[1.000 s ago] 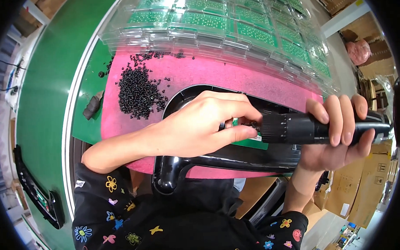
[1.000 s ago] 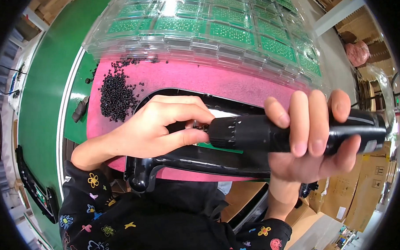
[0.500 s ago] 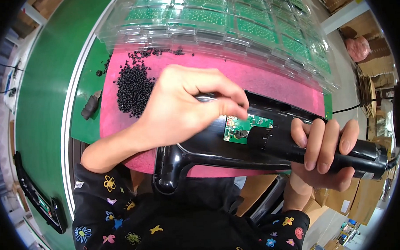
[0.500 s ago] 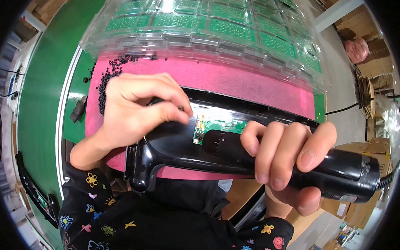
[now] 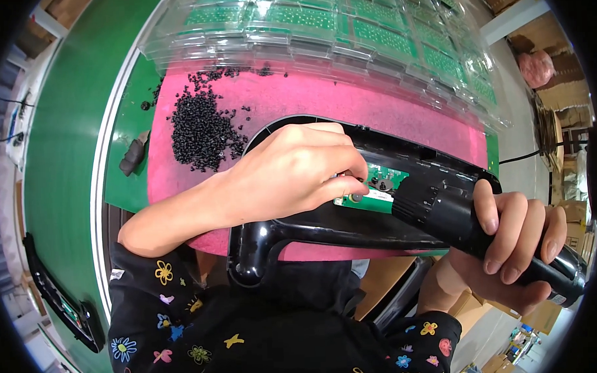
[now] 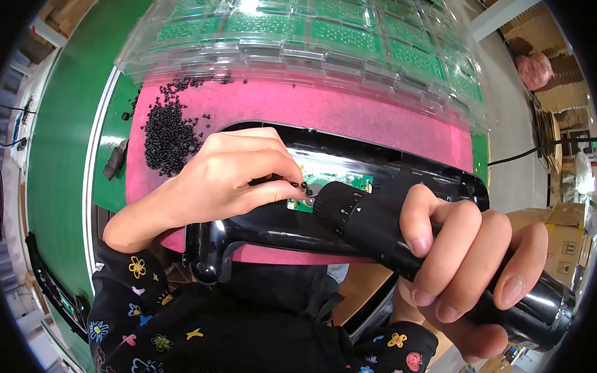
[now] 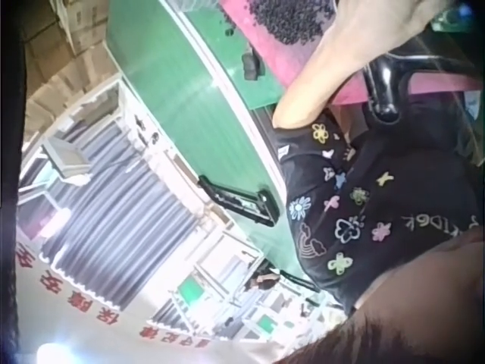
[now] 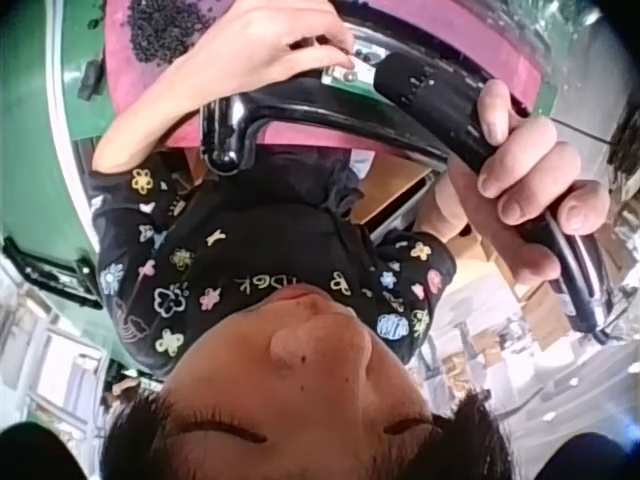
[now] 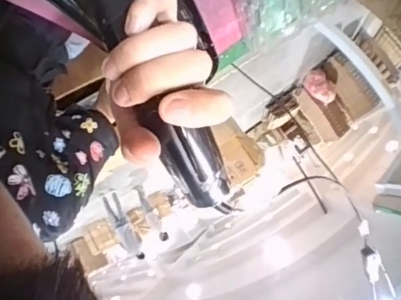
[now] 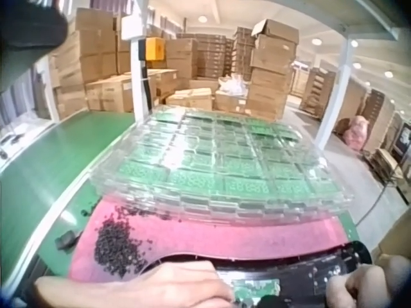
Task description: The recorder is assembling electronic circuit boards into black plastic handles using an electric screwdriver.
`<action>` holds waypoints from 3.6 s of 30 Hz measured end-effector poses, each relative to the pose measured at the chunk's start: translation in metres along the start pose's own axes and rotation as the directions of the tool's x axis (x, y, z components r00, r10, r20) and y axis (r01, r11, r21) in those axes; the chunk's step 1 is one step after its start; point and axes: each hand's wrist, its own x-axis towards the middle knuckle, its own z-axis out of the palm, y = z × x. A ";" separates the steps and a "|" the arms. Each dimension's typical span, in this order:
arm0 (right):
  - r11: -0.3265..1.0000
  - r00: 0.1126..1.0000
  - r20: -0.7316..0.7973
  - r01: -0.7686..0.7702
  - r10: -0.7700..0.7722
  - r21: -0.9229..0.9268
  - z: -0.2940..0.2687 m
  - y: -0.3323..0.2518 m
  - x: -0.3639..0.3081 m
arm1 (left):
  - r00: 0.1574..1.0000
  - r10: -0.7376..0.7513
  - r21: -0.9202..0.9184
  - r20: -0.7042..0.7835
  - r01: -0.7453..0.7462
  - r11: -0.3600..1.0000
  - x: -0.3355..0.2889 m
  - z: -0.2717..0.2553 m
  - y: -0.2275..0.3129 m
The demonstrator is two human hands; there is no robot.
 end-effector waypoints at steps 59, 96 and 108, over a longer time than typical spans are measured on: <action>0.821 0.931 -0.048 -0.343 0.362 -0.456 -0.055 -0.005 0.014 | 0.884 -0.279 0.118 0.376 0.253 0.960 0.005 0.007 0.012; 0.948 0.964 0.026 -0.256 0.265 -0.189 -0.003 0.007 0.016 | 0.981 -0.107 0.030 -0.161 0.113 0.993 0.003 -0.002 0.008; 0.859 0.942 -0.027 -0.315 0.334 -0.404 -0.017 0.024 0.013 | 0.968 -0.227 -0.015 -0.106 0.227 0.974 -0.001 0.001 0.002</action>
